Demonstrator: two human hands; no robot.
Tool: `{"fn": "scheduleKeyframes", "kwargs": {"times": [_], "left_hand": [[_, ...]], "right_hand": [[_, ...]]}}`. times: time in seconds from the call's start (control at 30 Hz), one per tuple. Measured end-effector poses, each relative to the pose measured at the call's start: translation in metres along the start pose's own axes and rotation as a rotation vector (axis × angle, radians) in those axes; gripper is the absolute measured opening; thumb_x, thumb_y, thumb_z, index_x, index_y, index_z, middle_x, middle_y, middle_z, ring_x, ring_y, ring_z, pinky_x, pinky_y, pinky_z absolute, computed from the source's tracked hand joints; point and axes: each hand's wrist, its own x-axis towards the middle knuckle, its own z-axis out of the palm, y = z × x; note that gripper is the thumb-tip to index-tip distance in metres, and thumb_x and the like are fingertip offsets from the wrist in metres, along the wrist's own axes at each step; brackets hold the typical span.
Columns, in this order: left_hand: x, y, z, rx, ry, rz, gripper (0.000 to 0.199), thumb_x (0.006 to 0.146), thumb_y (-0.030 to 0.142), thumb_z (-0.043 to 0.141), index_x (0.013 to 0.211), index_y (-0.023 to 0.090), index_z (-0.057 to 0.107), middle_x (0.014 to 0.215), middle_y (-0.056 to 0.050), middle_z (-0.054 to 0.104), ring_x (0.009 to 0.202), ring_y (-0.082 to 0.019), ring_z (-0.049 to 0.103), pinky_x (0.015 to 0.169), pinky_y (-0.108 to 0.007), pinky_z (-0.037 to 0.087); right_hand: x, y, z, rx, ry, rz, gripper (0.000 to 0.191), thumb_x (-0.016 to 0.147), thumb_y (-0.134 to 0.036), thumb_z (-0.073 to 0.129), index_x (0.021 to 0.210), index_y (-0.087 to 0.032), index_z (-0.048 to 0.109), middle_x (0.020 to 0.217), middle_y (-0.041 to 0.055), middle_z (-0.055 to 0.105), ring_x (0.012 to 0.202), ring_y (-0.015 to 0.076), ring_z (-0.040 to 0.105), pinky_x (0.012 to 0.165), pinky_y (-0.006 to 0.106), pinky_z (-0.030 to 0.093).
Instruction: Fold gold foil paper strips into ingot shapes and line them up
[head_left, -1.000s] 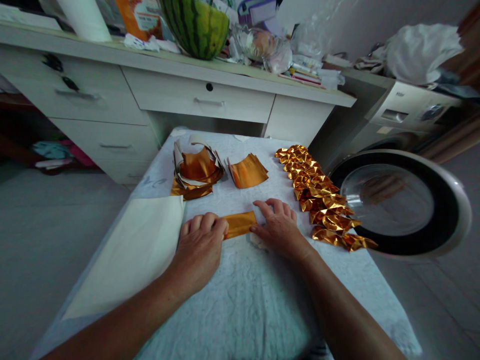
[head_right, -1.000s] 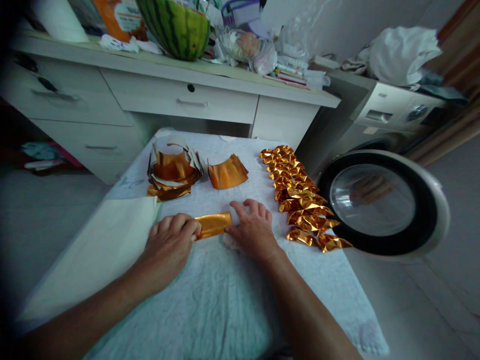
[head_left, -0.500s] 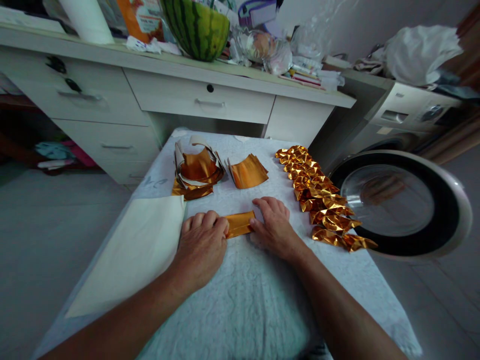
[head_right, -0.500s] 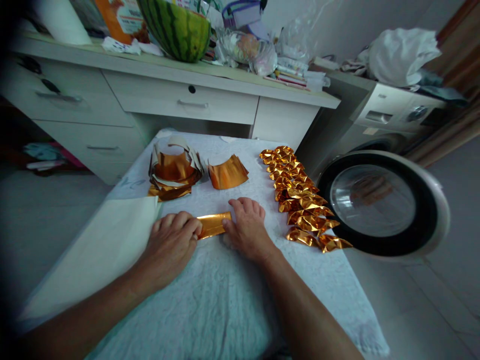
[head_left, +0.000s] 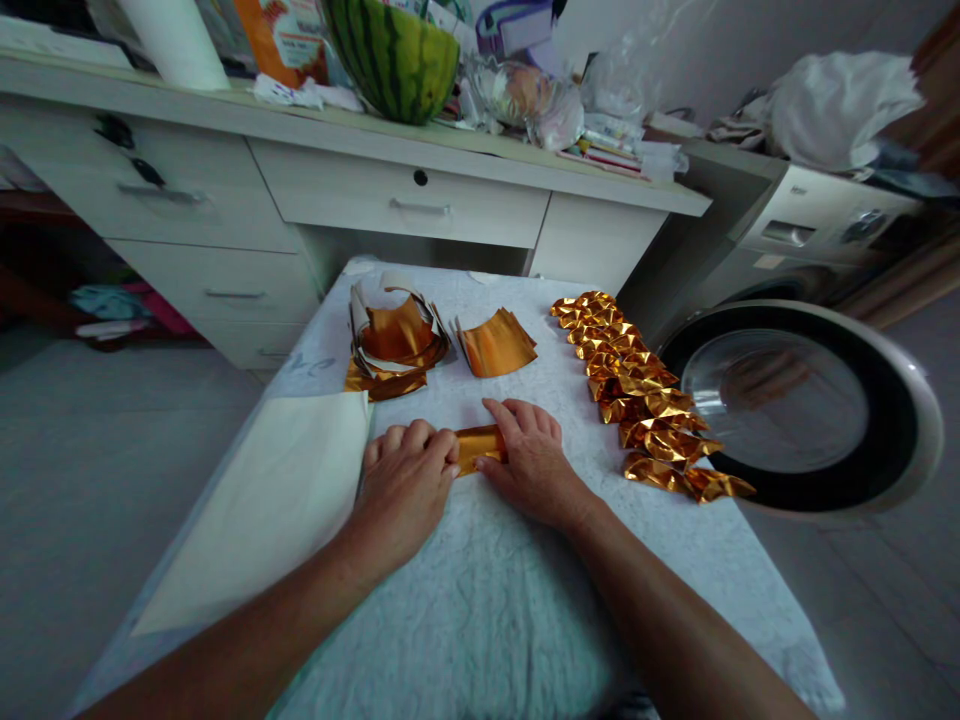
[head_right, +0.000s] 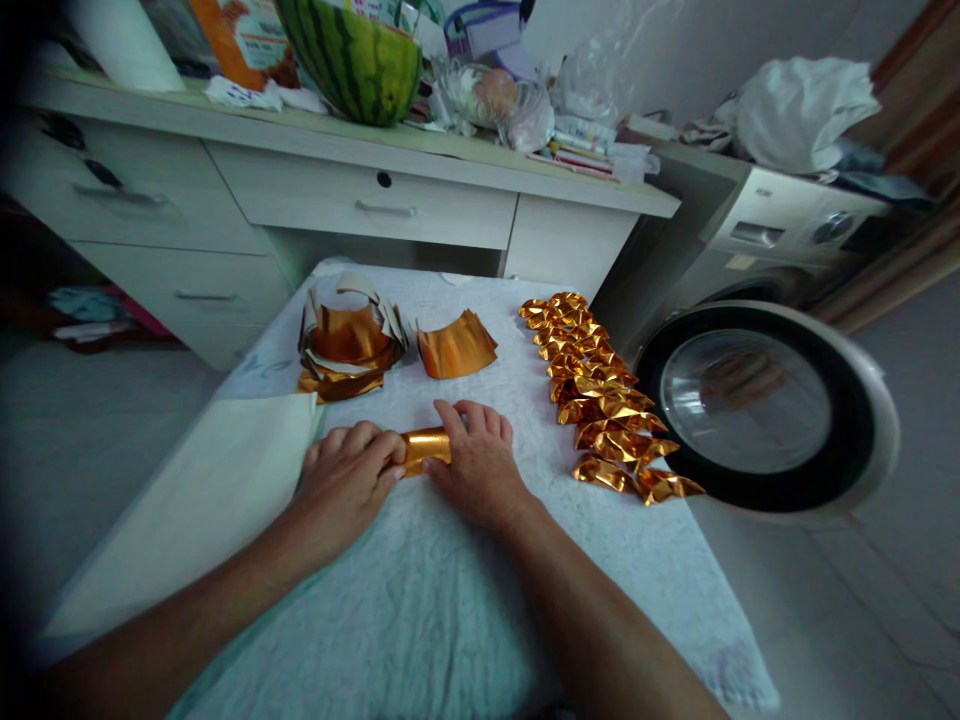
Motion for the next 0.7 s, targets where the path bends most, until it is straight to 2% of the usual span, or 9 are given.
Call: {"fn": "scheduleKeyframes", "kwargs": {"times": [0.07,0.23,0.53,0.7], "left_hand": [[-0.001,0.0,0.0,-0.011,0.008,0.001,0.011,0.09,0.022,0.049,0.094,0.024,0.058,0.095,-0.004,0.057,0.09,-0.025,0.046,0.076,-0.039,0.031],[-0.002,-0.002,0.002,-0.032,0.018,0.013,0.015,0.092,0.017,0.044,0.097,0.024,0.057,0.095,-0.004,0.057,0.089,-0.024,0.047,0.076,-0.039,0.031],[-0.003,-0.003,0.003,0.009,0.031,0.054,0.021,0.088,0.01,0.044,0.099,0.022,0.056,0.096,-0.007,0.059,0.089,-0.025,0.049,0.076,-0.039,0.035],[-0.002,-0.002,0.003,0.016,0.052,0.082,0.022,0.087,0.008,0.042,0.099,0.021,0.056,0.095,-0.008,0.058,0.088,-0.026,0.05,0.078,-0.041,0.037]], "right_hand": [[0.0,0.003,-0.002,0.01,-0.017,0.005,0.065,0.084,-0.034,0.064,0.143,-0.021,0.042,0.136,0.0128,0.047,0.122,0.0295,0.041,0.104,0.046,0.032],[0.001,0.012,-0.01,0.064,-0.059,-0.047,0.041,0.084,-0.026,0.064,0.124,-0.021,0.059,0.132,0.0095,0.05,0.118,0.0262,0.043,0.102,0.043,0.033],[0.002,0.016,-0.015,0.141,-0.025,-0.067,0.022,0.08,-0.019,0.066,0.102,-0.02,0.063,0.116,0.0074,0.057,0.105,0.0228,0.048,0.094,0.038,0.037],[0.002,0.02,-0.015,0.135,-0.012,-0.05,0.012,0.078,-0.023,0.07,0.089,-0.018,0.066,0.116,0.0074,0.057,0.108,0.0235,0.047,0.095,0.039,0.037]]}}
